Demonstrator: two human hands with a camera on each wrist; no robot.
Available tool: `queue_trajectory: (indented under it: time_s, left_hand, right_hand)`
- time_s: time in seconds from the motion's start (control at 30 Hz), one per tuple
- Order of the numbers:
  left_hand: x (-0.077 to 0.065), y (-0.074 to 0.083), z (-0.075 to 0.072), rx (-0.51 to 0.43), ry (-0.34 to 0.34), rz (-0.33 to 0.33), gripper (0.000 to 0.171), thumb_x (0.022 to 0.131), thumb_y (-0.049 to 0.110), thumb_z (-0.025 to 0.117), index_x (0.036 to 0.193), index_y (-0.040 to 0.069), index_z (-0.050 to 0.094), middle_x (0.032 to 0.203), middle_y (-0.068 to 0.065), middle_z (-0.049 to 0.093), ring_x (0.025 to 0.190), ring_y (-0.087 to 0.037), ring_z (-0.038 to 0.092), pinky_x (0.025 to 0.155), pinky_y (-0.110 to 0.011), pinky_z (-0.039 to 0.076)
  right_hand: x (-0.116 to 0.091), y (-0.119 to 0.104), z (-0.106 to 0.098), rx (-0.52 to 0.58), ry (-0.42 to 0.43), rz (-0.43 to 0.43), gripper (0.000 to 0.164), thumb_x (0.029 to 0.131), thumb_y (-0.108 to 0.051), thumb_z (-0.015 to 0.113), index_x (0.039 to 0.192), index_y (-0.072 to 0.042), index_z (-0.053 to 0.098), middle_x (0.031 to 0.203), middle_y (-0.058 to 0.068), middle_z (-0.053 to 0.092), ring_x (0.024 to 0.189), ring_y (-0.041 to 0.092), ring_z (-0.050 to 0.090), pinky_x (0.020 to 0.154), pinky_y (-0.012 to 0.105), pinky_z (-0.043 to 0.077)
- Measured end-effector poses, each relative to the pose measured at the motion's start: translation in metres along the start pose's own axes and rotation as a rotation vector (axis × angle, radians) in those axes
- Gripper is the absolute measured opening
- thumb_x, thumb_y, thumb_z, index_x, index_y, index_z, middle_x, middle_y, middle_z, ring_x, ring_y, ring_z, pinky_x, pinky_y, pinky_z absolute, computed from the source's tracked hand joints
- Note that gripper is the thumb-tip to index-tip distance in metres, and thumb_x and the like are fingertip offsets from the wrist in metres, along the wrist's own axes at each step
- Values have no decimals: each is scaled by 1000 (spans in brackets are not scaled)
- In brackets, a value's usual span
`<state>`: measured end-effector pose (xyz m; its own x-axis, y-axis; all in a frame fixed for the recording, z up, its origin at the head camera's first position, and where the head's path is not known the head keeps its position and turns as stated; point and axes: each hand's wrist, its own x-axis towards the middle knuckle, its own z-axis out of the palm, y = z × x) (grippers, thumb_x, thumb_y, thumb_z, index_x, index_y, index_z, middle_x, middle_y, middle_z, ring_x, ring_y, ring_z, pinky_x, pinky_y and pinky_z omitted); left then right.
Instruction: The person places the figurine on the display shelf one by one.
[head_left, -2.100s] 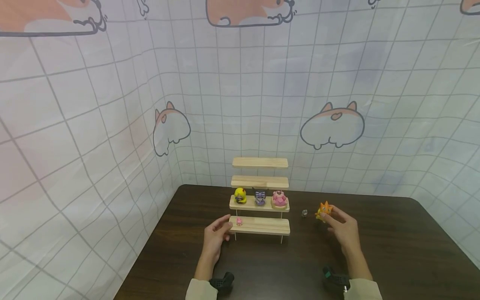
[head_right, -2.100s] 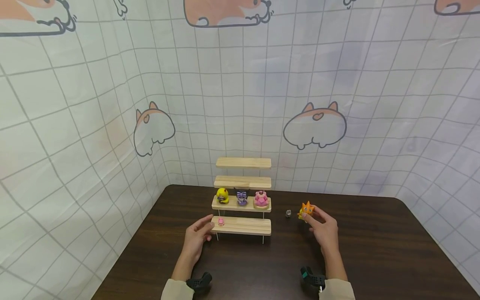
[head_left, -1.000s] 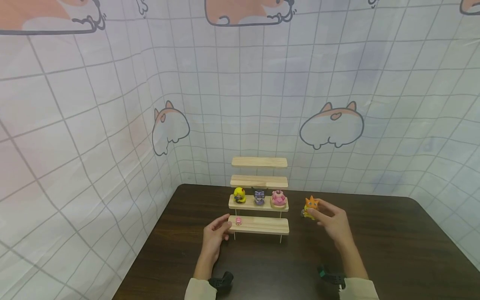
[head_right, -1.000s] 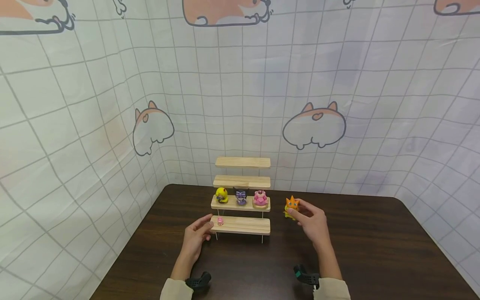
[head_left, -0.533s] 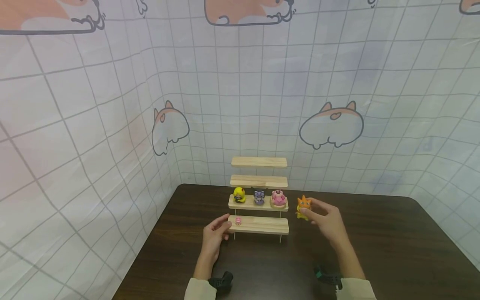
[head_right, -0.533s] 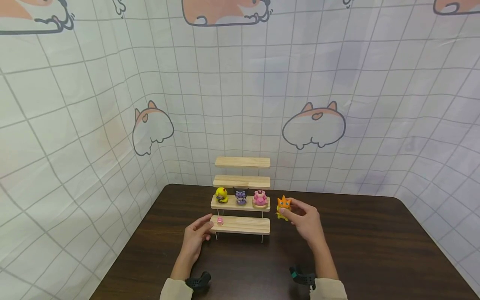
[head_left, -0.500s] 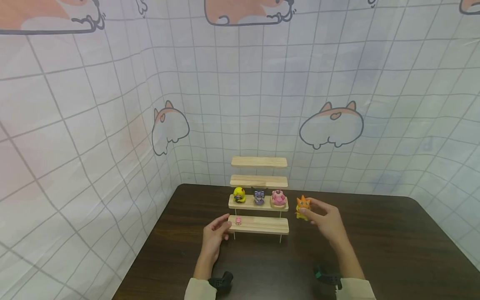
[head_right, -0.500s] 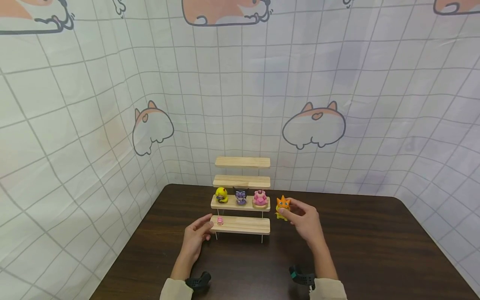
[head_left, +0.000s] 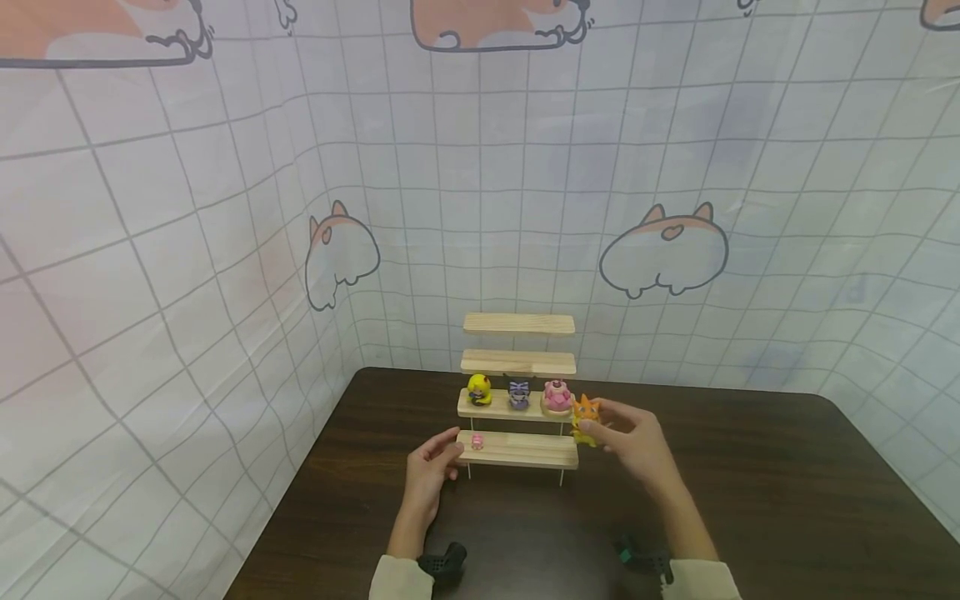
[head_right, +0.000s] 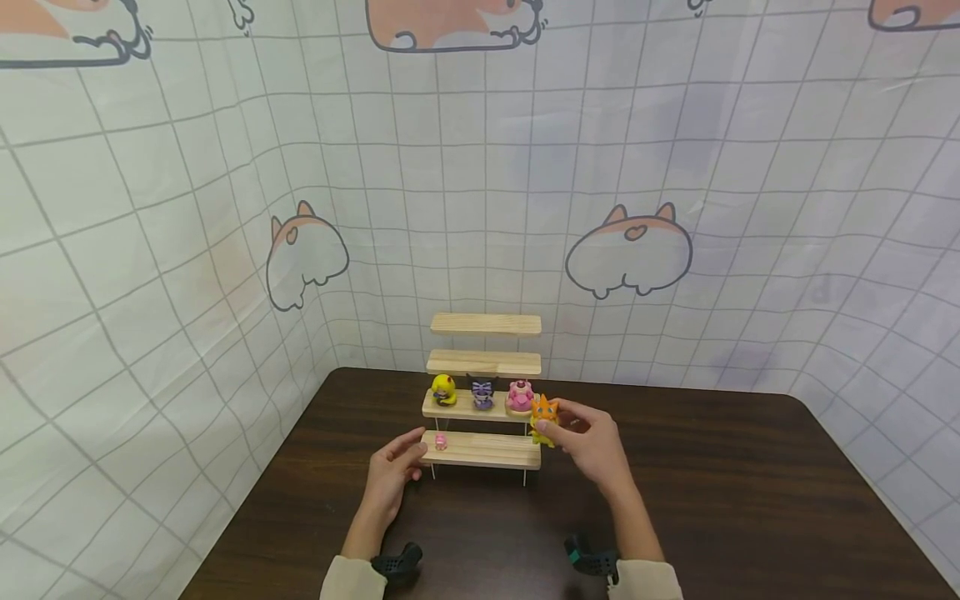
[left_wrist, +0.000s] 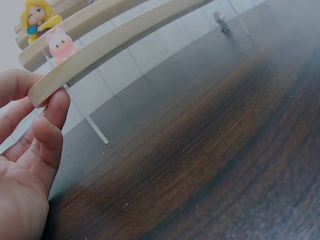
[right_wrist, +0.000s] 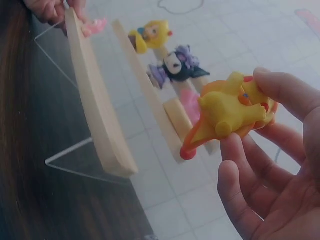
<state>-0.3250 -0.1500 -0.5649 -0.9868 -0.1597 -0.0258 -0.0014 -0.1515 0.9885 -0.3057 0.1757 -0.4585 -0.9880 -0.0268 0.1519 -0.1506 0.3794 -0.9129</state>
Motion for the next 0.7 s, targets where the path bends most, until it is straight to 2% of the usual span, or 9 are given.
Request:
queue_trajectory:
  time_s: [0.2, 0.47, 0.7]
  left_hand:
    - [1, -1, 0, 1, 2, -3, 40, 95, 16, 73, 133, 3, 67, 94, 1, 73, 72, -10, 66, 57, -20, 49]
    - [2, -2, 0, -5, 12, 3, 36, 94, 15, 74, 129, 5, 70, 92, 1, 73, 70, -9, 64, 56, -20, 49]
    - [3, -2, -1, -10, 0, 3, 38, 94, 16, 75, 129, 4, 69, 91, 1, 73, 70, -10, 64, 56, -21, 49]
  right_hand:
    - [-2, -5, 9, 48, -26, -4, 54, 87, -36, 82, 131, -7, 68, 109, 17, 69, 88, 18, 68, 72, 33, 59]
    - [-2, -8, 26, 82, -70, 2, 56, 86, -33, 83, 132, -5, 67, 115, 18, 72, 83, 18, 69, 68, 33, 59]
    - [-4, -7, 45, 66, -89, -22, 51, 84, -31, 85, 128, -9, 71, 110, 14, 73, 90, 18, 67, 64, 31, 56]
